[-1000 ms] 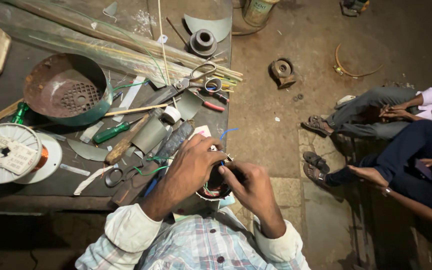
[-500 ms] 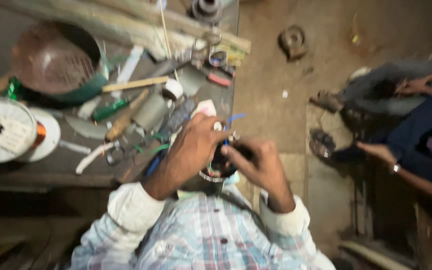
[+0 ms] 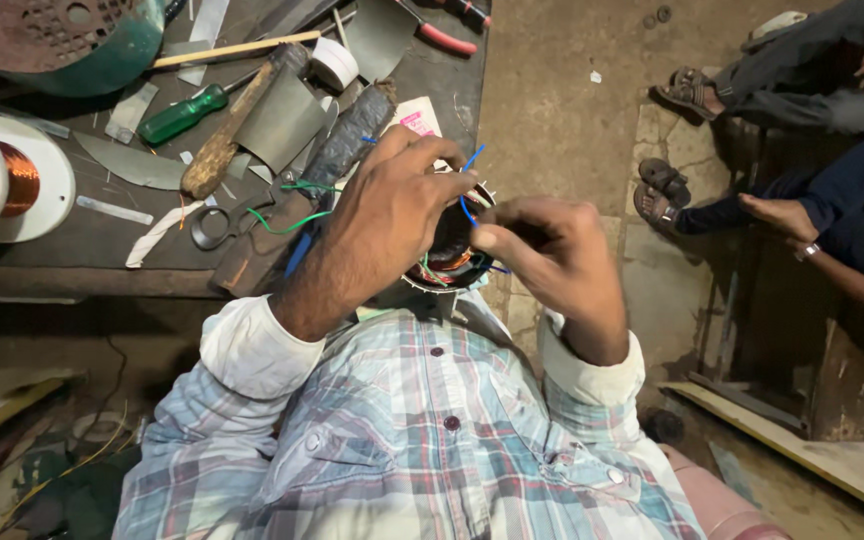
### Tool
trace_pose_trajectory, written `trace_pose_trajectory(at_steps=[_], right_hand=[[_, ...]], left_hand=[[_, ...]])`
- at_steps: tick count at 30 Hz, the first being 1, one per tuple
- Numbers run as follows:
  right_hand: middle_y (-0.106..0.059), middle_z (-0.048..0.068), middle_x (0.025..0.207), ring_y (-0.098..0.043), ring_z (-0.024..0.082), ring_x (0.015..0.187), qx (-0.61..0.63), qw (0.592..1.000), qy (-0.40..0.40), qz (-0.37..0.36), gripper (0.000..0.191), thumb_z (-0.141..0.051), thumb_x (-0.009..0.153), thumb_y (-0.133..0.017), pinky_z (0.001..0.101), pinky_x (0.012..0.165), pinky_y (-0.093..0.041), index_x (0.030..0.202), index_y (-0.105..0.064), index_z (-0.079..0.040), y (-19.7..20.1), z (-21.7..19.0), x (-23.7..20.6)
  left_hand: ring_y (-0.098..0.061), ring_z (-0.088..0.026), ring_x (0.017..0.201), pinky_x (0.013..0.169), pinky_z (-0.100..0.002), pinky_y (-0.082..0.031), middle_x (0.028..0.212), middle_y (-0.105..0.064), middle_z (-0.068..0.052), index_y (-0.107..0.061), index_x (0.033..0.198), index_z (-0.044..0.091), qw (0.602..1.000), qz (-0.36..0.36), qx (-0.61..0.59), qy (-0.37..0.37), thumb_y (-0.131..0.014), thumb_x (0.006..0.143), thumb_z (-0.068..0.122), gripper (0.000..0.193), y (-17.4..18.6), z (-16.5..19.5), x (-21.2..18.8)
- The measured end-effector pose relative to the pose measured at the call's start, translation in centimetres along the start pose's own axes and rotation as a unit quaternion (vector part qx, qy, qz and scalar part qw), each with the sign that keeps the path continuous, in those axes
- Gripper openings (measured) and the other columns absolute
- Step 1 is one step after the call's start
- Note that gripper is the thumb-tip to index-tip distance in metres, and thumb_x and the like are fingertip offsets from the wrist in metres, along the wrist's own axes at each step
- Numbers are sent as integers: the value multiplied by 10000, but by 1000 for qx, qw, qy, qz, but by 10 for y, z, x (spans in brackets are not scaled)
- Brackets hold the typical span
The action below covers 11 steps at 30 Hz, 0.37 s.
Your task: The person works on a small electrical motor stator, stripping and arranging colored wires with pliers and scissors. They connect and adjust the wires within the stator slots while other people stand nearby.
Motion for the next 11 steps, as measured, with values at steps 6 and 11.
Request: trace_pose_trajectory(at_steps=[6,11], right_hand=[[-546,-25,671,-416,26,613,19,1000,-11,-9,108,-50,907,-757,235,524,-314,890,-724,50,2,6,1],[-585,1,686,-428,36,603,95,994,27,-51,59,-15,859,-739,240,546,-322,831,-717,32,6,11,-9]], left_hand=[[-611,-353,1105,976,-441,-500,1221,-689,-141,-725,1268,37,1000,-5,-16,-3,-649,914,8,363,2,-1,0],[-621,-347,1117,981,-434,-505,1229,-700,-136,-703,1284,41,1000,4,-25,9,-658,938,18,350,1,-6,-1]])
Point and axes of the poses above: each hand's wrist, its own x-axis towards the middle knuckle, its own y-axis out of the back of the hand, z = x × y, the point moved 10 cm from there along x, towards the middle knuckle
